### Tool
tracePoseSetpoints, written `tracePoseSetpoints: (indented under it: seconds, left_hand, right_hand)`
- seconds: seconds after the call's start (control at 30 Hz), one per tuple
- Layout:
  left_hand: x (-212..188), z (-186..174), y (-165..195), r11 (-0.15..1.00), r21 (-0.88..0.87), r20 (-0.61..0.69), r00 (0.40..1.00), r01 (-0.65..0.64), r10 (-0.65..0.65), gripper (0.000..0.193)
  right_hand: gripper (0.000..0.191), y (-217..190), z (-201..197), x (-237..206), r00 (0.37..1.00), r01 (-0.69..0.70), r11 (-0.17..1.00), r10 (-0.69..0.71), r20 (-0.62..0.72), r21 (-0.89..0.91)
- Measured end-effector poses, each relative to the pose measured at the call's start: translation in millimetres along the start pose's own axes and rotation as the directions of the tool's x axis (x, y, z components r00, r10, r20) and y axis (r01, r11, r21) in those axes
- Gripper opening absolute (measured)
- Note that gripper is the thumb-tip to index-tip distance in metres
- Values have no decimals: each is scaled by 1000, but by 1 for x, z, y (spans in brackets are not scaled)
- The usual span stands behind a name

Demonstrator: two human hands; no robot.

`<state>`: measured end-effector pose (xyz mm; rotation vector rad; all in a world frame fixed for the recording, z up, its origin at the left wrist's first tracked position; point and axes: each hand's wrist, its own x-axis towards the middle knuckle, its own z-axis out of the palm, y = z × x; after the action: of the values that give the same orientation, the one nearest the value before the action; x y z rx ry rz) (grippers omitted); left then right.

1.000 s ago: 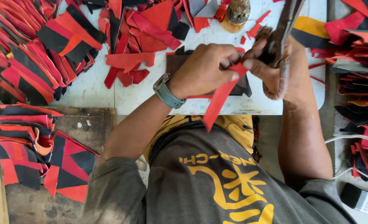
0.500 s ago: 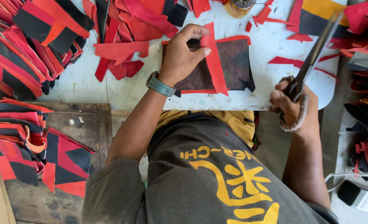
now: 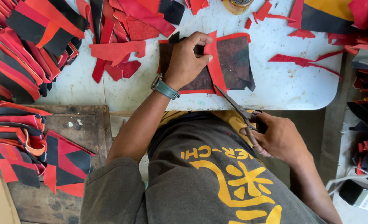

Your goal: The person uses shears to trim red and black leather pieces, then applies glue from a small jar to the edges and presses them together to form a layered assembly. The person repeats this process with multiple pieces, stacking completed units on the table.

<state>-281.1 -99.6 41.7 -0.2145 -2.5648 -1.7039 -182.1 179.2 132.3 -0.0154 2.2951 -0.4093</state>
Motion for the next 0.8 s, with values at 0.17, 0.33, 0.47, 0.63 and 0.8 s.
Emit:
tracePoseSetpoints:
  seconds: [0.17, 0.33, 0.47, 0.63, 0.8]
  left_hand:
    - [15, -14, -6, 970, 241, 32, 999, 14, -23, 31]
    - [48, -34, -21, 933, 328, 152, 983, -148, 103, 15]
    - [55, -39, -10, 967, 147, 228, 958, -209, 173, 22]
    - [59, -37, 23, 970, 65, 372, 908, -235, 195, 34]
    - [56, -39, 16, 903, 227, 347, 896, -366, 276, 55]
  right_hand:
    - [47, -6, 1, 8, 998, 30, 986, -37, -43, -165]
    - [44, -8, 4, 6, 1000, 1, 976, -7, -24, -218]
    - [44, -12, 7, 7, 1000, -28, 979, 26, -11, -204]
    - [42, -13, 12, 5, 999, -6, 980, -2, -40, -201]
    - [38, -17, 15, 2, 998, 24, 979, -36, -54, -204]
